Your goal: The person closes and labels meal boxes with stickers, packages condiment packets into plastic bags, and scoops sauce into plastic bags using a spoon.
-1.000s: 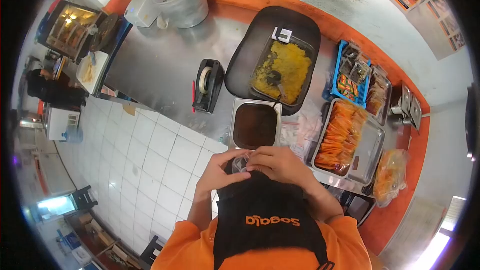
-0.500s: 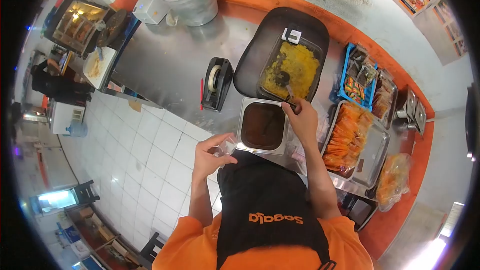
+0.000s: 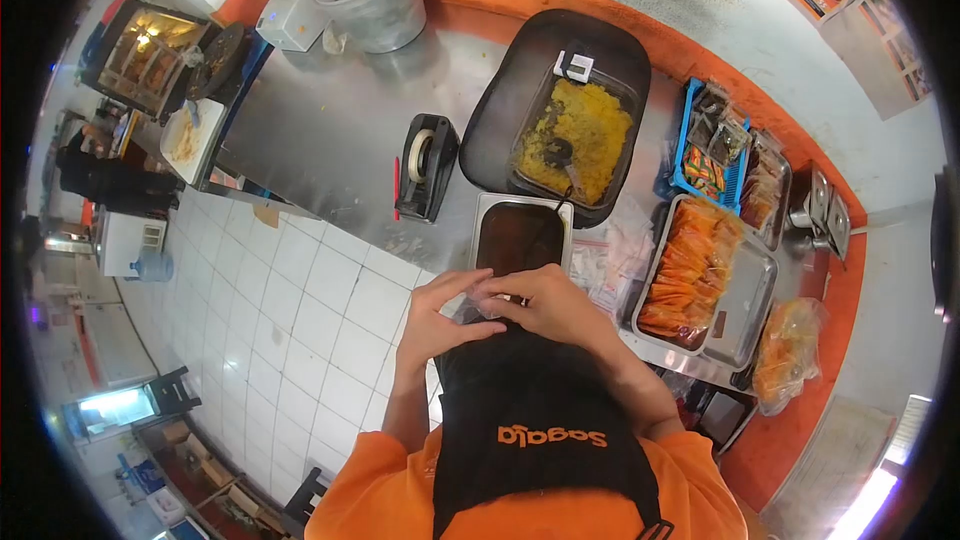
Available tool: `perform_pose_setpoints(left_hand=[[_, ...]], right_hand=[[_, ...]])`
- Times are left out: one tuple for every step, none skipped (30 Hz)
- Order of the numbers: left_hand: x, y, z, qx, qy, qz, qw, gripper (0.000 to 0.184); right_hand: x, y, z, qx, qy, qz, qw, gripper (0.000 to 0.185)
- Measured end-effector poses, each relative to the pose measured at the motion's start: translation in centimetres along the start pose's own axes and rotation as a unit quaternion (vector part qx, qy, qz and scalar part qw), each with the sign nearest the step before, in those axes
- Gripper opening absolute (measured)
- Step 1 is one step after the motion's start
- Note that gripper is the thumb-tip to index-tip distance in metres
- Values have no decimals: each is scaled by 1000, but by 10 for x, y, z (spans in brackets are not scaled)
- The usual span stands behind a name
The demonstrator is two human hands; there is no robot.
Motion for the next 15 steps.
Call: perform_pose_setpoints(left_hand=[[1,-2,-5,0,5,0,1000,64],[1,-3,-8,0,11,0,1000,63],[1,-4,-8,-3,15,2,1000,63],[1,-4,-9,-6,18,3,1000,62],[0,-4,-10,-8,22,5,1000,62],[-3,-4,-8,9,36,20,999,61],[-9,-3,-9,27,50,37,998,60],[-15,-4,-9,44,65,55,995,59],[-23,-6,-11,43,79,78,993,59],[-30,-8,-12,42,92,100,990,59],[-37,-9,-13,42,105,123,986,59],[-42,-11,-15,41,113,133,984,59],[-46,-12,-16,41,121,142,981,59],[-48,-12,-17,40,130,153,979,59],[-50,-13,-15,45,141,162,976,60]], right_hand=[[1,-1,-2,-7,-9,1,1000,17],[2,-1,-4,-14,-18,1,1000,16],[1,-2,-2,-13,-12,5,1000,18],[2,-2,2,-12,-5,9,1000,20],[2,-2,6,-10,2,13,1000,22],[-15,0,15,15,-16,120,992,21],[-33,0,26,40,-34,225,973,21],[-52,-2,37,64,-51,327,942,21],[-74,-1,45,75,-145,399,902,27],[-97,-2,54,85,-237,466,848,32],[-102,6,76,91,-267,440,853,33],[-103,11,101,98,-297,414,855,33],[-100,13,118,106,-326,390,854,33],[-95,15,124,86,-310,386,865,33],[-89,16,124,67,-293,379,875,33]])
Point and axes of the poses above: each hand's wrist, its own y-axis towards the middle knuckle, its own x-axis out of the palm, z = x × y, the point moved 8 cm from there along y, towards the middle knuckle, and after that the axes turned 9 degrees about z, right-handed, at the moved point
